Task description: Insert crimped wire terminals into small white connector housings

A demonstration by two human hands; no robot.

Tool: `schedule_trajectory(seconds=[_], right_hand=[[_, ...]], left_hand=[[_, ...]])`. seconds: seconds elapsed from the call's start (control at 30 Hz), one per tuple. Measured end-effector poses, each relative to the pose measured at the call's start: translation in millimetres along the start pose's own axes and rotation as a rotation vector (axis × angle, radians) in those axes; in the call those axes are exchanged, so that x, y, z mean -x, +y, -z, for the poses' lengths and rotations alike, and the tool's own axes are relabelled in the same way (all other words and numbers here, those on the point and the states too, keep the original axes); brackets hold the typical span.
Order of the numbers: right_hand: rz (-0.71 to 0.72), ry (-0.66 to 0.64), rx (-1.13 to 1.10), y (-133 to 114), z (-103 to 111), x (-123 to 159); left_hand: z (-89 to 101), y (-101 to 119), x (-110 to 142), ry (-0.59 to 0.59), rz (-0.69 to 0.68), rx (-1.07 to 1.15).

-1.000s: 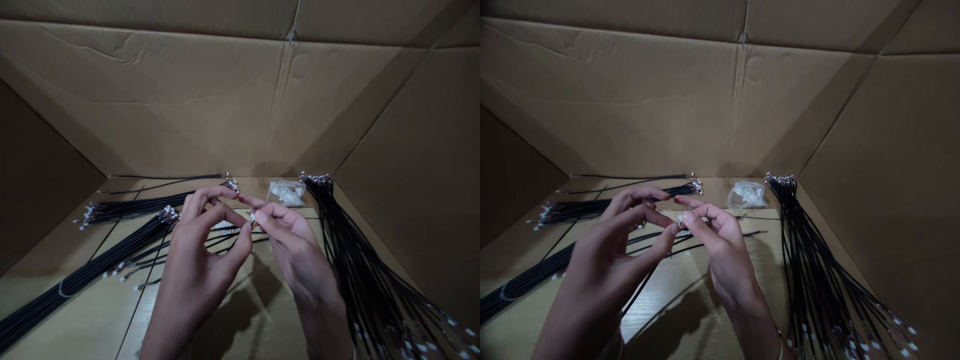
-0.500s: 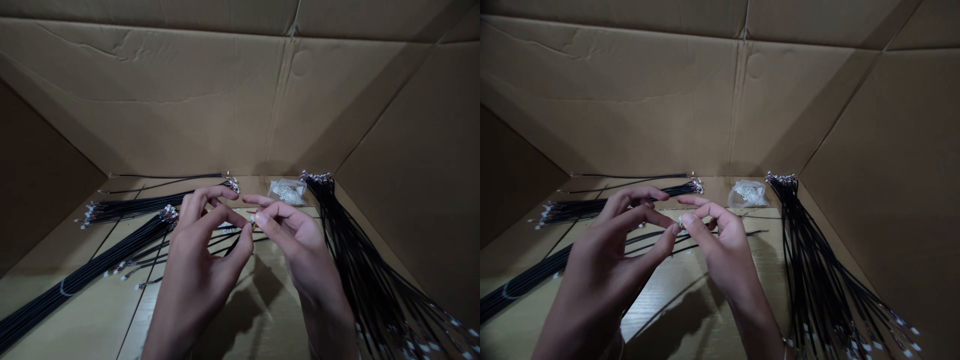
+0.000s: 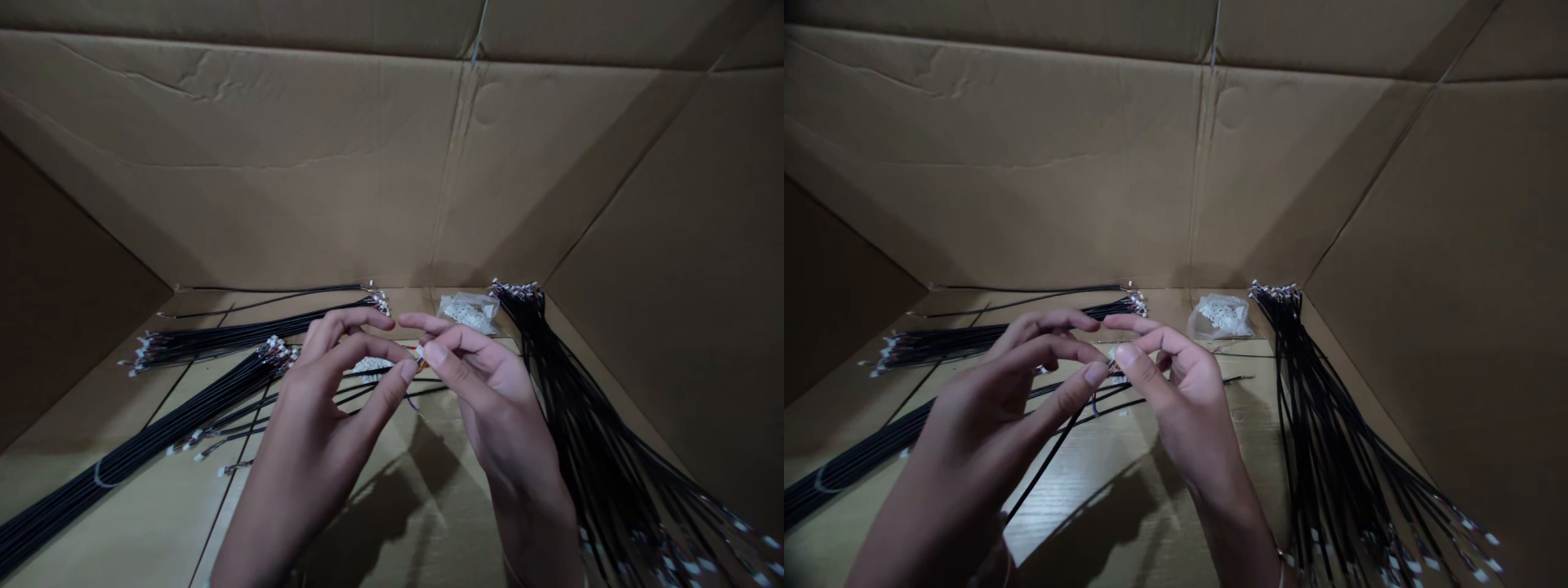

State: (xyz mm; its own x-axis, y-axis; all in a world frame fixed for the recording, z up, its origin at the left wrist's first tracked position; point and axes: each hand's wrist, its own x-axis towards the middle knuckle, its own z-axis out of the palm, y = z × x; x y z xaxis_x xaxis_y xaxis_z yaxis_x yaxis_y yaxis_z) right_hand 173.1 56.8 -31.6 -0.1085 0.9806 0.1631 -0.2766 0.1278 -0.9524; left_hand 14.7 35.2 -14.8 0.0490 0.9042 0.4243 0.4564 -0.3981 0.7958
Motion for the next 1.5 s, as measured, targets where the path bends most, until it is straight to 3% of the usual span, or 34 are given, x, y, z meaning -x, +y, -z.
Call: schedule_trajectory(seconds=[0.13, 0.23, 0.43, 0.8, 0.97, 1.13, 1.27, 1.37, 1.5], right_hand=[[0.026, -0.010, -0.043, -0.3, 1.0, 2.2], [0.037, -0.010, -0.018, -2.1, 1.1, 5.0], [0.127, 0.017, 0.186, -8.8, 2.3, 9.2], [0.287, 0.073, 0.468, -14.0, -1.0, 12.9], [0.230, 0.071, 0.361, -8.9, -1.0, 9.1], [0.169, 0.046, 0.190, -5.3, 2.7, 5.6], [0.149, 0.008, 0.107, -4.6, 2.9, 5.2], [0.145, -0.010, 0.124, -6.2, 2.7, 6.0], [0.206, -0.012, 0.249, -10.7, 3.5, 7.9]], left_hand=[[3.5, 0.4, -3.2, -0.067, 0.037, 0.108], [3.4, 4.2, -0.7, -0.012, 0.015, 0.105], [-8.2, 11.6, 6.8, 0.145, -0.088, 0.014], [-12.2, 15.2, 9.0, 0.160, -0.254, -0.240], [-14.0, 12.5, 7.0, 0.204, -0.318, -0.377], [-9.1, 12.6, 8.4, 0.170, -0.272, -0.348], [-7.9, 14.7, 7.4, 0.127, -0.163, -0.177], [-9.6, 13.0, 6.0, 0.150, -0.156, -0.081], [-12.1, 14.1, 9.4, 0.186, -0.151, -0.123]])
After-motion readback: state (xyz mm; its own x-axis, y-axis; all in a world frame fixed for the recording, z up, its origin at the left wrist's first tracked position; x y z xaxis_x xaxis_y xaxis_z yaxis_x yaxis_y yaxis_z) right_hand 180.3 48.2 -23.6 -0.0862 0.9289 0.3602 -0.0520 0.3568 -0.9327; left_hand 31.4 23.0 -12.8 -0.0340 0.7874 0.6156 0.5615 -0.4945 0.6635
